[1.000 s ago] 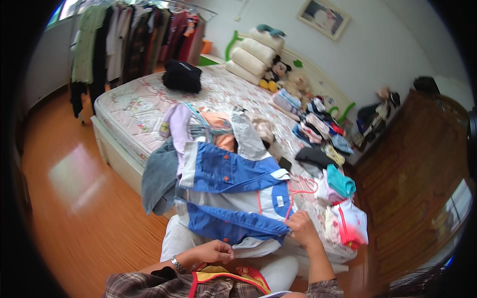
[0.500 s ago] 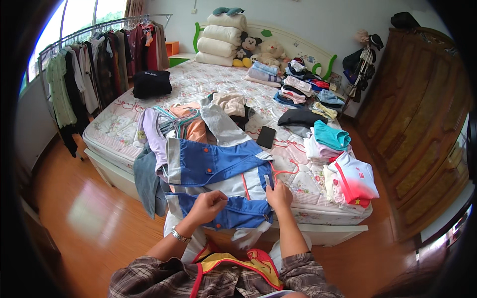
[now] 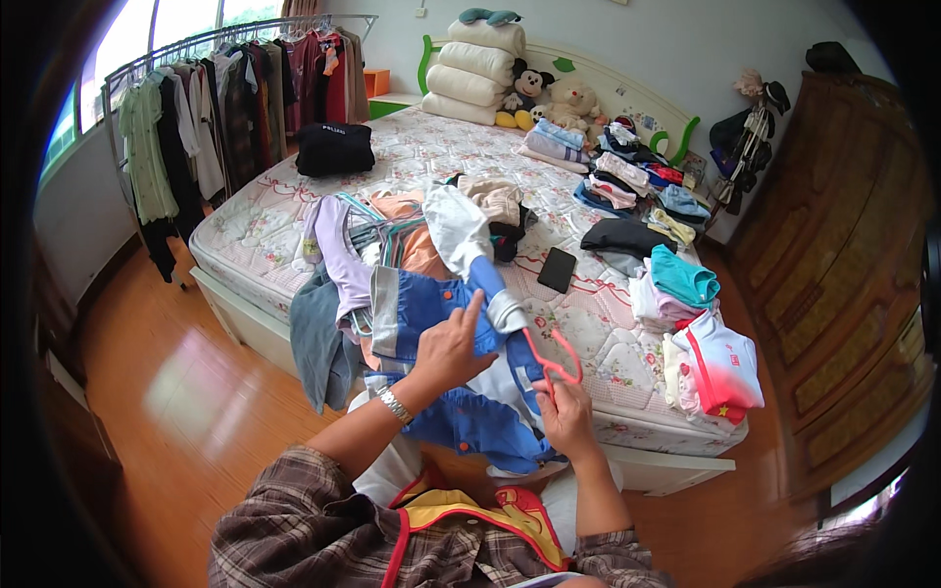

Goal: The person sits on the floor in front of a bed and folds various pieces of clothing, including a pink shirt, a teal top, and a blue jacket. They smooth out the fabric and fold each item into a neat stack on the bed.

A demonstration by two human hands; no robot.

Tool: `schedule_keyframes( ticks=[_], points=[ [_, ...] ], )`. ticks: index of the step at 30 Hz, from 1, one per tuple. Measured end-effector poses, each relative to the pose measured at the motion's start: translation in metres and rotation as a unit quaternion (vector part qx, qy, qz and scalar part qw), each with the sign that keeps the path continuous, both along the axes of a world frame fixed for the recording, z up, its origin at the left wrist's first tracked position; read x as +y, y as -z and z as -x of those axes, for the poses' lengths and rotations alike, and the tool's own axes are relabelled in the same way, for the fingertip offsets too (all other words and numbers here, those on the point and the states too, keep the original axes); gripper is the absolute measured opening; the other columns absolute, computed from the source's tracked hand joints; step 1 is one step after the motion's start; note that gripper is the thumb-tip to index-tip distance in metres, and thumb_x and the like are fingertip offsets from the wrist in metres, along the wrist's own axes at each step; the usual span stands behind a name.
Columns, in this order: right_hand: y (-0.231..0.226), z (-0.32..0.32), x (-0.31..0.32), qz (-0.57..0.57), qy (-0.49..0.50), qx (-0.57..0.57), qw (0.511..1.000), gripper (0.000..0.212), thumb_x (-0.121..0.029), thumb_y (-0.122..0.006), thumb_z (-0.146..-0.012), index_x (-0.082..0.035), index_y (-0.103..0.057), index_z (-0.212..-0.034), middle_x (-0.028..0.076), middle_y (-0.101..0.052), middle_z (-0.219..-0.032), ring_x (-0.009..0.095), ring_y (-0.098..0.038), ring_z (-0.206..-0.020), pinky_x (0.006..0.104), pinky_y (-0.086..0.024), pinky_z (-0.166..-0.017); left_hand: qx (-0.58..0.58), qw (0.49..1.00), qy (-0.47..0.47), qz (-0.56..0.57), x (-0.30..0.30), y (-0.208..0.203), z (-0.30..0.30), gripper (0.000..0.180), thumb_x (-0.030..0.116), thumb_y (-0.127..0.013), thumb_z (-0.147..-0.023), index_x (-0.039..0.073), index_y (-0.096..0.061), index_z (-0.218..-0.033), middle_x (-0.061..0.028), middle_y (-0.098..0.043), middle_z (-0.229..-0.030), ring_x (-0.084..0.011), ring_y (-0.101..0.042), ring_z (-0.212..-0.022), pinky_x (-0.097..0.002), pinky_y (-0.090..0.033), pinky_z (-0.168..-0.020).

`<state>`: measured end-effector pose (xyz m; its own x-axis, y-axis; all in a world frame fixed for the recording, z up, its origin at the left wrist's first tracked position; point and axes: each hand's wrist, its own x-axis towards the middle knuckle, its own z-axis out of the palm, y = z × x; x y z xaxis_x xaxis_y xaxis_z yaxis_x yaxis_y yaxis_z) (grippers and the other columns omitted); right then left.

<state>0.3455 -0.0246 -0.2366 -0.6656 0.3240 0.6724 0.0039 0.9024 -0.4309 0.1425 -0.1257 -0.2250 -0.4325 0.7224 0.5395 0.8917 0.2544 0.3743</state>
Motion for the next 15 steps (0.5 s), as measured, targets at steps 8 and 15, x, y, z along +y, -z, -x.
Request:
schedule_keyframes(
  ticks=[8,15],
  points=[
    [-0.002,-0.049,-0.015,0.004,-0.057,-0.087,0.995,0.013,-0.010,-0.062,-0.082,-0.005,-0.066,-0.093,0.013,-0.062,-0.070,0.031,-0.058,-0.066,0.0392,-0.045,-0.062,-0.001,0.987,-0.032,-0.160,0.035,-0.003,0.000,0.035,0.011,-0.067,-0.060,0.008,-0.057,-0.094,-0.0114,-0.060,-0.081,-0.0336,-0.061,-0.071,-0.0423,-0.048,-0.059],
    [0.002,-0.065,-0.022,-0.002,-0.089,-0.056,0.994,0.011,-0.007,-0.064,-0.081,-0.003,-0.066,-0.091,0.011,-0.066,-0.075,0.028,-0.062,-0.069,0.0403,-0.050,-0.079,0.141,0.985,-0.057,-0.084,0.019,-0.061,0.033,0.015,0.007,-0.060,-0.062,0.008,-0.060,-0.077,-0.0126,-0.060,-0.078,-0.0330,-0.061,-0.068,-0.0411,-0.047,-0.058]
  ],
)
